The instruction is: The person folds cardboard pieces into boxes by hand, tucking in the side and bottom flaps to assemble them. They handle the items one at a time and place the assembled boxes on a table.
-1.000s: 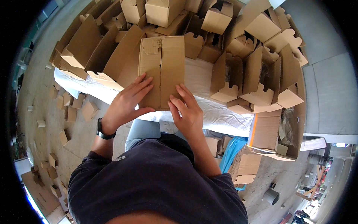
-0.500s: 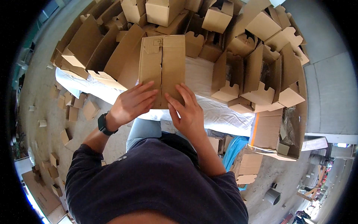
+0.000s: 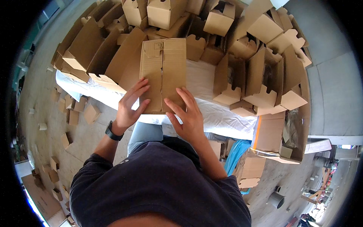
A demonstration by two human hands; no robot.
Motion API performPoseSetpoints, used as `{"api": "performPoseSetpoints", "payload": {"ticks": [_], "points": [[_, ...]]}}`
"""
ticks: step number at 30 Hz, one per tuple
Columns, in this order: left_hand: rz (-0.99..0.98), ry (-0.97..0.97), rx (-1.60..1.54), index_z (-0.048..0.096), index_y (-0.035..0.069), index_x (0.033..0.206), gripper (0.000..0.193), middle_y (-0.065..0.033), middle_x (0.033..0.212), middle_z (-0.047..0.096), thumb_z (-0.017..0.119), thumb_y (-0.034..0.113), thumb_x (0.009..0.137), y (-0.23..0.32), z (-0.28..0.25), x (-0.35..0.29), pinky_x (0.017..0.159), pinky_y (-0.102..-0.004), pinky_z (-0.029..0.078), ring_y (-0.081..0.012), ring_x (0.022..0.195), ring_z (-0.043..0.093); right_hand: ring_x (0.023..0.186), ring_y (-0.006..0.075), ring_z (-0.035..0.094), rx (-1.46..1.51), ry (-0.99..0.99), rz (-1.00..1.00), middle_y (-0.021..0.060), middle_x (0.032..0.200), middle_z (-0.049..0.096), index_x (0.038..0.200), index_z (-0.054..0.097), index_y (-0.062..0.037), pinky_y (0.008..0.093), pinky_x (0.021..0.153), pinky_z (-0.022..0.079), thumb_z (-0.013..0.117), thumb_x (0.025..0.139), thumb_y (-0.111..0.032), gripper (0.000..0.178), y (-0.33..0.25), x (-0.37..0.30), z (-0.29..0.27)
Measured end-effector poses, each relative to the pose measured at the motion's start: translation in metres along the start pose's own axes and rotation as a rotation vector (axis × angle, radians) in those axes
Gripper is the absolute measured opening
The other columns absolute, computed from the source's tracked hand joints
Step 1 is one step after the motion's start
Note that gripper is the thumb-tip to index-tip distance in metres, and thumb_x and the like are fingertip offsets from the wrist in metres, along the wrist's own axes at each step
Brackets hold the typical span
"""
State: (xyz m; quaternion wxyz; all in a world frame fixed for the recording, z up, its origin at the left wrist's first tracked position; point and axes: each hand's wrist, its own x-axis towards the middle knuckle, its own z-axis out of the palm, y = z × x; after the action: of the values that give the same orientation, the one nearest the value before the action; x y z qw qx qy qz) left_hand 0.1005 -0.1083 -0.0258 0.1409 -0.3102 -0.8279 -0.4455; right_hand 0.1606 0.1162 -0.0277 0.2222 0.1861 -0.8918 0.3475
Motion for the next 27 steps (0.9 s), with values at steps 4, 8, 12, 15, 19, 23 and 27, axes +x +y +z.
{"api": "performPoseSetpoints", "payload": {"ticks": [4,8,12,15,19,23,27], "points": [[-0.015,0.038,-0.005,0.061,0.000,0.125,0.042,-0.0184,0.137,0.056,0.071,0.003,0.084,-0.002,-0.002,-0.002,0.107,-0.0404,0.042,-0.0344,0.132,0.050,0.133,0.0386,0.045,0.138,0.002,0.062,0.0178,0.145,0.045,0.124,0.066,-0.0143,0.0451,0.107,0.041,0.073,0.083,-0.012,0.042,0.000,-0.004,0.001],[-0.010,0.004,0.003,0.060,0.000,0.127,0.049,-0.0194,0.139,0.054,0.075,0.009,0.082,-0.007,-0.004,-0.005,0.109,-0.0417,0.040,-0.0354,0.135,0.046,0.134,0.0379,0.044,0.094,-0.016,0.046,0.0177,0.146,0.045,0.125,0.066,-0.0142,0.0450,0.108,0.040,0.074,0.082,-0.013,0.044,0.000,-0.002,0.001],[0.008,-0.078,0.030,0.053,-0.002,0.133,0.068,-0.0192,0.144,0.048,0.083,0.020,0.075,0.005,-0.007,-0.002,0.109,-0.0430,0.040,-0.0374,0.140,0.038,0.132,0.0378,0.047,0.033,-0.007,0.032,0.0175,0.145,0.046,0.122,0.067,-0.0135,0.0456,0.105,0.043,0.077,0.080,-0.017,0.043,-0.004,0.001,0.001],[0.024,-0.123,0.070,0.048,-0.003,0.137,0.084,-0.0192,0.149,0.042,0.087,0.028,0.070,0.008,-0.005,-0.002,0.110,-0.0431,0.039,-0.0369,0.143,0.033,0.129,0.0382,0.050,-0.044,-0.001,-0.009,0.0174,0.140,0.050,0.119,0.068,-0.0117,0.0459,0.101,0.046,0.077,0.079,-0.019,0.041,-0.001,0.002,0.001],[0.009,-0.124,0.045,0.046,-0.003,0.139,0.089,-0.0203,0.150,0.041,0.088,0.029,0.068,0.003,-0.004,-0.004,0.113,-0.0433,0.035,-0.0368,0.143,0.033,0.127,0.0377,0.052,-0.112,-0.025,-0.058,0.0174,0.134,0.055,0.115,0.068,-0.0091,0.0446,0.096,0.050,0.077,0.080,-0.020,0.038,-0.002,0.006,-0.002],[0.030,-0.110,0.075,0.047,-0.004,0.138,0.089,-0.0194,0.149,0.042,0.088,0.030,0.067,-0.002,-0.004,-0.006,0.111,-0.0420,0.039,-0.0353,0.143,0.034,0.126,0.0357,0.053,-0.129,-0.064,-0.070,0.0173,0.132,0.057,0.112,0.069,-0.0077,0.0426,0.095,0.052,0.076,0.080,-0.022,0.035,-0.004,0.009,-0.005],[0.020,-0.101,0.060,0.048,-0.004,0.138,0.090,-0.0195,0.149,0.042,0.089,0.031,0.066,-0.002,-0.004,-0.007,0.111,-0.0420,0.038,-0.0352,0.143,0.034,0.126,0.0338,0.054,-0.138,-0.114,-0.092,0.0170,0.132,0.057,0.110,0.070,-0.0071,0.0413,0.095,0.052,0.076,0.081,-0.023,0.034,-0.004,0.013,-0.009]]}}
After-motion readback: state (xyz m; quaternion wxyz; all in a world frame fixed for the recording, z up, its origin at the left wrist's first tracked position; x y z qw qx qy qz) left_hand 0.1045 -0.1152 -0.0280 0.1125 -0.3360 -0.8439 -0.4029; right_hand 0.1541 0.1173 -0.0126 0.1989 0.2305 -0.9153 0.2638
